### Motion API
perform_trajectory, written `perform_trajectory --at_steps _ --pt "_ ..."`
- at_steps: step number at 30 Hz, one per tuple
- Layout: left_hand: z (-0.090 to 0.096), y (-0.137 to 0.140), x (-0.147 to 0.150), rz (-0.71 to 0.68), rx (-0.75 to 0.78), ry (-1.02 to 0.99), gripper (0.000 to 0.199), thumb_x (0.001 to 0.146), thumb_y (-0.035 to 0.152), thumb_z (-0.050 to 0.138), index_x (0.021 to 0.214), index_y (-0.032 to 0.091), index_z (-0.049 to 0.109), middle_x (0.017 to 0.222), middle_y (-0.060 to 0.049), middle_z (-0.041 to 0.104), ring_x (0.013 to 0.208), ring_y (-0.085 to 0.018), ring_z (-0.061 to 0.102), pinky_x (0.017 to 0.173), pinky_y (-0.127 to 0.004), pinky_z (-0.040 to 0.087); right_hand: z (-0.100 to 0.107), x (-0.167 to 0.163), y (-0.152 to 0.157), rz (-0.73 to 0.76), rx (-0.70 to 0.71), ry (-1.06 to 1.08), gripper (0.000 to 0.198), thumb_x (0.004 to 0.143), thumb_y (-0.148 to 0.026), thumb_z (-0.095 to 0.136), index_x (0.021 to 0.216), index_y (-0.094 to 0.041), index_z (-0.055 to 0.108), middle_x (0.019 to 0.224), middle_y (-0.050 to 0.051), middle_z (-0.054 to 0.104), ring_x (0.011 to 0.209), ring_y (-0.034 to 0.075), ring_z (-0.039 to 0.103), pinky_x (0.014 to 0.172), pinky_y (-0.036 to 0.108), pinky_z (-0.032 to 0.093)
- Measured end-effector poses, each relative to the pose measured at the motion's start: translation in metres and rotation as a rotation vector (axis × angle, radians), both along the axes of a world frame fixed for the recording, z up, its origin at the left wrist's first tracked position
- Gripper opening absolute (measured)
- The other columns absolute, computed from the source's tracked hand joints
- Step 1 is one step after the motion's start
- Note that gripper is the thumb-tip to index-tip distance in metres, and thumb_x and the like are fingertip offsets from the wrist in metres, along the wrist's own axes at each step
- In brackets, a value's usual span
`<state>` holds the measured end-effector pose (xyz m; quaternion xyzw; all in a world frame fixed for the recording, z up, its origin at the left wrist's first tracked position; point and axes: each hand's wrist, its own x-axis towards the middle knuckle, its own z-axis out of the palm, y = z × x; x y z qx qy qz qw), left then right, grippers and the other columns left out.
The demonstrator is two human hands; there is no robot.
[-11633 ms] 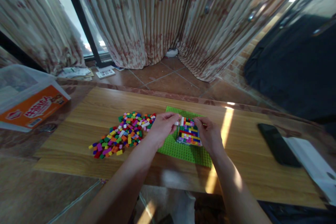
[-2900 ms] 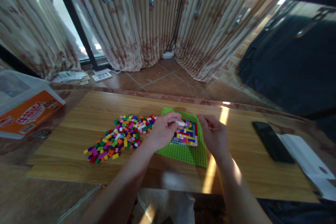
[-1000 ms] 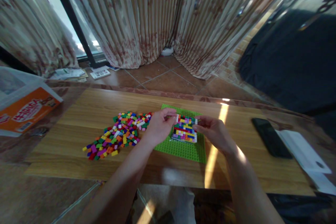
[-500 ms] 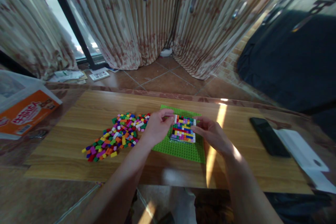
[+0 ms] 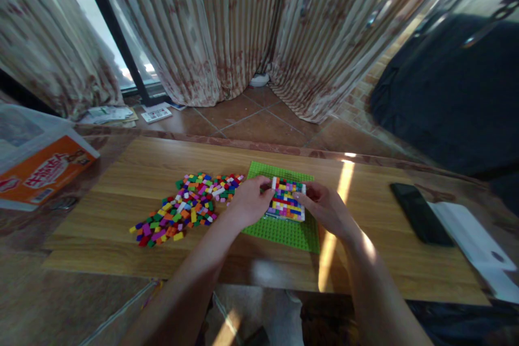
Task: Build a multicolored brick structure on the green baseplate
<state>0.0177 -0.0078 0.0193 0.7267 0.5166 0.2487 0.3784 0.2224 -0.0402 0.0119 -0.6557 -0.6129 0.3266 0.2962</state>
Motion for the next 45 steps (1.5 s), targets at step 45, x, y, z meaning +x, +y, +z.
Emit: perform_trajectory --at_steps 45 --pt "-0.008 0.024 -0.048 0.110 0.319 0.595 0.025 0.088 0.022 0.049 0.092 0.016 0.073 0.097 -0.012 0.069 0.098 -0.024 0.062 0.096 -0.038 0.044 -0.018 -0.026 0.009 -0.069 0.385 -0.165 0.043 0.088 -0.054 0.053 0.114 -0.022 0.064 0.109 0.013 0.066 0.101 0.029 0.060 0.089 0.050 0.049"
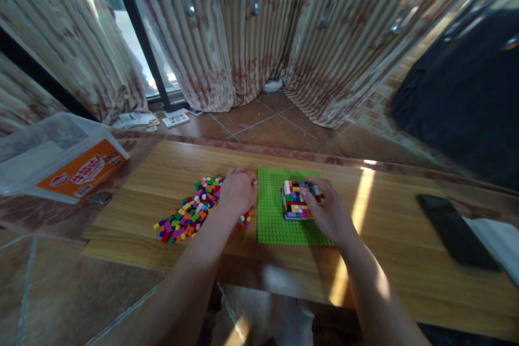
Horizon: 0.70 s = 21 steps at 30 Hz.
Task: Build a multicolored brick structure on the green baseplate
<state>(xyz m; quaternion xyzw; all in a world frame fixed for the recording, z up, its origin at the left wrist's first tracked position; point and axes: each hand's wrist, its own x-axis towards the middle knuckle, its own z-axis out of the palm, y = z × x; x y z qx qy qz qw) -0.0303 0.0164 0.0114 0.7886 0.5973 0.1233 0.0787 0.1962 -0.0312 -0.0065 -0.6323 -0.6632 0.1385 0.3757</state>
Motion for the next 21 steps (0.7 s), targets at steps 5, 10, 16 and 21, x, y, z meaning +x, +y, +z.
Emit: perform_trajectory --at_steps 5,10,16,21 --pt "-0.002 0.001 -0.003 0.017 0.004 -0.007 0.023 0.085 0.017 0.049 0.087 0.016 0.073 0.093 -0.011 0.069 0.094 -0.023 0.062 0.094 -0.035 0.045 0.004 -0.009 -0.003 0.003 -0.016 -0.006 0.043 0.088 -0.053 0.053 0.114 -0.021 0.065 0.111 0.013 0.065 0.104 0.029 0.059 0.093 0.050 0.047" --pt "0.000 0.004 -0.009 0.026 -0.031 -0.015 0.023 0.082 0.014 0.049 0.078 0.017 0.071 0.085 -0.009 0.069 0.084 -0.022 0.062 0.085 -0.034 0.047 0.006 -0.016 -0.006 0.033 -0.011 -0.015 0.042 0.090 -0.050 0.052 0.114 -0.019 0.065 0.109 0.013 0.065 0.101 0.029 0.059 0.092 0.049 0.047" --pt "0.006 0.007 -0.017 0.060 -0.022 -0.157 0.021 0.084 0.016 0.050 0.077 0.016 0.069 0.085 -0.009 0.070 0.080 -0.021 0.062 0.078 -0.033 0.047 0.006 -0.016 -0.005 0.025 -0.018 0.002 0.041 0.090 -0.048 0.052 0.114 -0.018 0.065 0.108 0.014 0.066 0.101 0.028 0.060 0.092 0.047 0.047" --pt "0.018 -0.005 -0.002 -0.127 0.002 -0.540 0.016 0.088 0.026 0.054 0.085 0.018 0.068 0.083 -0.003 0.069 0.070 -0.015 0.060 0.071 -0.028 0.048 0.011 -0.014 -0.003 -0.071 -0.024 0.220 0.040 0.095 -0.048 0.043 0.109 -0.019 0.068 0.103 0.011 0.069 0.096 0.024 0.063 0.086 0.042 0.048"
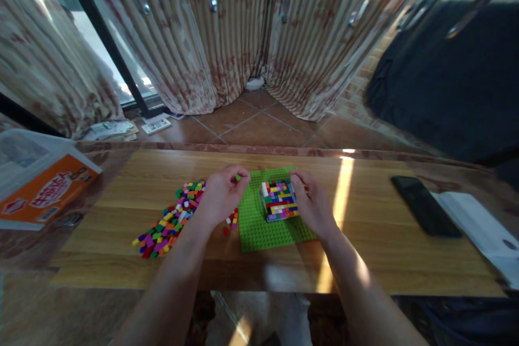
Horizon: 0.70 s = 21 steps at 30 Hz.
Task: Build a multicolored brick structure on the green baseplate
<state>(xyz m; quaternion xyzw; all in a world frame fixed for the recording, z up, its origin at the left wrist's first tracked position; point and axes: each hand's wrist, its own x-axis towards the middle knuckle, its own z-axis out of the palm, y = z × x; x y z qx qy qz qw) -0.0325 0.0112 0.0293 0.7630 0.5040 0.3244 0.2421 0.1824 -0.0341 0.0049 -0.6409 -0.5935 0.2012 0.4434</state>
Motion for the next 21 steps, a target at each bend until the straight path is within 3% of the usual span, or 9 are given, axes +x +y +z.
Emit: perform_trajectory --at_steps 4,8,14,21 --pt "0.003 -0.012 0.029 -0.105 0.106 -0.173 0.014 0.088 0.026 0.057 0.083 0.019 0.067 0.091 -0.004 0.070 0.093 -0.017 0.063 0.089 -0.031 0.048 0.003 -0.001 0.003 -0.083 0.001 0.195 0.043 0.095 -0.050 0.040 0.095 -0.020 0.072 0.087 0.007 0.072 0.083 0.021 0.065 0.075 0.035 0.050" --pt "-0.001 -0.014 0.059 -0.090 0.101 -0.175 0.010 0.087 0.022 0.059 0.086 0.020 0.068 0.102 -0.005 0.070 0.104 -0.018 0.062 0.098 -0.032 0.046 -0.002 -0.004 0.008 -0.081 0.007 0.339 0.044 0.093 -0.053 0.043 0.096 -0.020 0.072 0.092 0.008 0.074 0.084 0.020 0.067 0.075 0.034 0.051" --pt "-0.013 -0.011 0.085 -0.121 0.100 -0.118 0.010 0.084 0.016 0.061 0.081 0.020 0.069 0.098 -0.004 0.069 0.100 -0.018 0.062 0.097 -0.034 0.046 -0.008 -0.003 0.012 -0.117 -0.004 0.515 0.043 0.088 -0.054 0.050 0.092 -0.018 0.073 0.095 0.010 0.074 0.090 0.021 0.068 0.084 0.038 0.052" --pt "-0.022 -0.006 0.094 -0.050 -0.022 -0.160 0.013 0.079 0.009 0.060 0.079 0.018 0.069 0.091 -0.003 0.071 0.091 -0.016 0.064 0.092 -0.031 0.048 -0.006 -0.002 0.010 -0.092 -0.022 0.508 0.038 0.090 -0.048 0.047 0.089 -0.021 0.074 0.090 0.006 0.074 0.084 0.019 0.067 0.079 0.035 0.051"
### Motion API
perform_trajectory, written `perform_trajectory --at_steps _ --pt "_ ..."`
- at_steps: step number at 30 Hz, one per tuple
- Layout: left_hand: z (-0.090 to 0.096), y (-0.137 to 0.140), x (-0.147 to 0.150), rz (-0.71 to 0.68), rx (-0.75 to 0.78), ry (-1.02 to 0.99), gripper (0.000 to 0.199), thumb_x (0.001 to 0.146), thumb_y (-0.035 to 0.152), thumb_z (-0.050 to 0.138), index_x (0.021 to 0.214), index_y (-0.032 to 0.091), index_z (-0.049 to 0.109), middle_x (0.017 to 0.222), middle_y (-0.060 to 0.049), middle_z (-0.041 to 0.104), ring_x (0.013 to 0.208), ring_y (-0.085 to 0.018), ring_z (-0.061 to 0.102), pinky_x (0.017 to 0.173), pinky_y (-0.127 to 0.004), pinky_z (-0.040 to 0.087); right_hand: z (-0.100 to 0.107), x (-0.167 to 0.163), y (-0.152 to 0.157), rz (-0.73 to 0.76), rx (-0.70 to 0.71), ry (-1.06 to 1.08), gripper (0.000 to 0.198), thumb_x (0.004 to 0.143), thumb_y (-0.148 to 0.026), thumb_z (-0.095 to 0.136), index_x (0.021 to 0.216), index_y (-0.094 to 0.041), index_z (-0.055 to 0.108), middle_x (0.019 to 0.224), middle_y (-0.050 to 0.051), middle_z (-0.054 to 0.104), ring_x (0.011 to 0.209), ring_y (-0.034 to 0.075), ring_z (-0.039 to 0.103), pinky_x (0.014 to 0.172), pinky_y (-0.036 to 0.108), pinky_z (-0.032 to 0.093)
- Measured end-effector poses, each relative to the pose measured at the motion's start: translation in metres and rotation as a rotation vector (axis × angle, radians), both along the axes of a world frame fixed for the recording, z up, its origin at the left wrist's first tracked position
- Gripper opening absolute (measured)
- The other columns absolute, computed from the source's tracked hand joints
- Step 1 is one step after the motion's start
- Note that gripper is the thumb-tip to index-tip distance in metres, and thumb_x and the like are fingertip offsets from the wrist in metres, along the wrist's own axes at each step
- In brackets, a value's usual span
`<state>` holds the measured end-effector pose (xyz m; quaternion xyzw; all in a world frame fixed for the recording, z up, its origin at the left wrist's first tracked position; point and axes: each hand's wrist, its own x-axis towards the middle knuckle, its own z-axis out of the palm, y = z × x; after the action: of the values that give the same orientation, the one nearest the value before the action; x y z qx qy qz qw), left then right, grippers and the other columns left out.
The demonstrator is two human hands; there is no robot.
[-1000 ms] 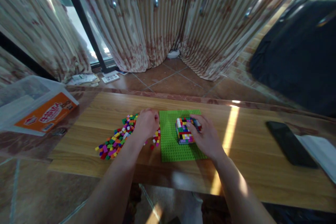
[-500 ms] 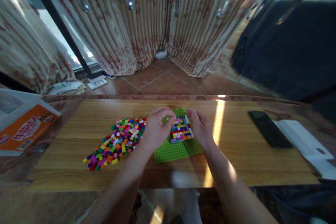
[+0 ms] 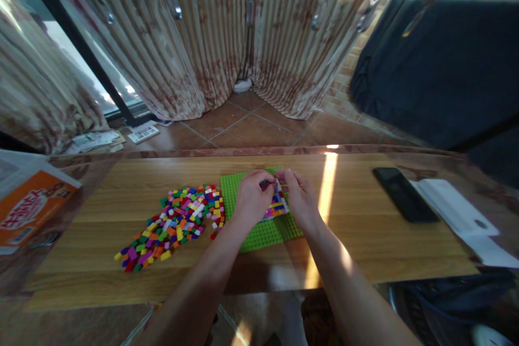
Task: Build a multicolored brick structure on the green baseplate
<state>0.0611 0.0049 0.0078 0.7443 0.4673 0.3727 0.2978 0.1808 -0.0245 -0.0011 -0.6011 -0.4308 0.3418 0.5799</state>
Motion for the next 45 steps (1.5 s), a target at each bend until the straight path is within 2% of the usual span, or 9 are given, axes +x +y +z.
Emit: perform_trajectory --at_steps 4,7,11,15,26,30,35,39,45 --pt "0.003 0.000 0.004 0.069 -0.086 0.027 0.011 0.079 0.012 0.060 0.081 0.017 0.069 0.085 -0.002 0.072 0.083 -0.016 0.064 0.085 -0.031 0.049 0.003 0.001 -0.001 0.046 -0.014 -0.055 0.034 0.088 -0.045 0.051 0.087 -0.021 0.074 0.078 0.003 0.071 0.078 0.018 0.065 0.074 0.033 0.050" --pt "0.005 -0.002 0.005 0.119 -0.117 0.050 0.009 0.080 0.016 0.062 0.086 0.017 0.068 0.085 -0.003 0.072 0.079 -0.016 0.064 0.081 -0.030 0.050 0.004 0.001 -0.001 0.048 -0.037 -0.053 0.029 0.083 -0.043 0.057 0.089 -0.020 0.074 0.082 0.004 0.072 0.079 0.019 0.065 0.074 0.033 0.050" --pt "0.006 -0.003 0.006 0.141 -0.124 0.076 0.011 0.079 0.018 0.063 0.089 0.017 0.068 0.087 -0.003 0.072 0.079 -0.016 0.064 0.078 -0.030 0.050 0.001 -0.001 0.001 -0.007 -0.097 0.040 0.026 0.074 -0.038 0.065 0.090 -0.020 0.074 0.088 0.005 0.074 0.083 0.021 0.066 0.074 0.034 0.052" --pt "0.007 -0.002 0.007 0.151 -0.138 0.108 0.012 0.079 0.018 0.062 0.089 0.019 0.068 0.088 -0.003 0.073 0.080 -0.017 0.065 0.077 -0.030 0.050 -0.004 -0.003 0.005 -0.023 -0.128 0.144 0.025 0.068 -0.035 0.067 0.087 -0.019 0.073 0.083 0.004 0.074 0.078 0.020 0.067 0.071 0.033 0.053" --pt "0.006 0.001 0.006 0.146 -0.167 0.087 0.006 0.079 0.021 0.064 0.082 0.019 0.068 0.082 -0.001 0.073 0.077 -0.016 0.066 0.075 -0.029 0.050 -0.009 -0.006 0.006 -0.068 -0.126 0.155 0.025 0.069 -0.033 0.062 0.088 -0.019 0.073 0.086 0.005 0.074 0.080 0.020 0.067 0.071 0.034 0.053" --pt "0.004 0.000 0.003 0.105 -0.157 0.063 0.007 0.080 0.022 0.064 0.085 0.019 0.068 0.084 -0.001 0.073 0.078 -0.016 0.066 0.076 -0.028 0.051 -0.009 -0.005 0.006 -0.071 -0.126 0.201 0.025 0.068 -0.034 0.064 0.085 -0.018 0.073 0.082 0.004 0.074 0.073 0.018 0.066 0.069 0.032 0.052" --pt "0.006 0.003 -0.008 0.046 -0.156 -0.036 0.015 0.083 0.024 0.062 0.094 0.017 0.069 0.093 -0.005 0.075 0.086 -0.017 0.068 0.081 -0.029 0.052 -0.008 -0.004 0.005 -0.051 -0.125 0.305 0.030 0.068 -0.042 0.067 0.085 -0.018 0.072 0.075 0.004 0.073 0.065 0.018 0.064 0.061 0.030 0.051" --pt "0.009 0.007 -0.027 0.092 -0.150 -0.056 0.019 0.087 0.023 0.054 0.097 0.016 0.069 0.098 -0.006 0.075 0.091 -0.017 0.068 0.085 -0.030 0.052 -0.007 -0.004 0.003 -0.058 -0.135 0.365 0.030 0.065 -0.043 0.070 0.084 -0.019 0.073 0.072 0.003 0.073 0.062 0.018 0.064 0.059 0.030 0.052" --pt "0.005 0.016 -0.065 0.146 -0.172 -0.006 0.020 0.085 0.018 0.053 0.094 0.016 0.070 0.096 -0.006 0.075 0.088 -0.018 0.068 0.083 -0.031 0.053 -0.008 -0.005 0.002 -0.063 -0.183 0.307 0.031 0.065 -0.041 0.070 0.085 -0.019 0.073 0.070 0.002 0.071 0.059 0.017 0.062 0.056 0.031 0.050"
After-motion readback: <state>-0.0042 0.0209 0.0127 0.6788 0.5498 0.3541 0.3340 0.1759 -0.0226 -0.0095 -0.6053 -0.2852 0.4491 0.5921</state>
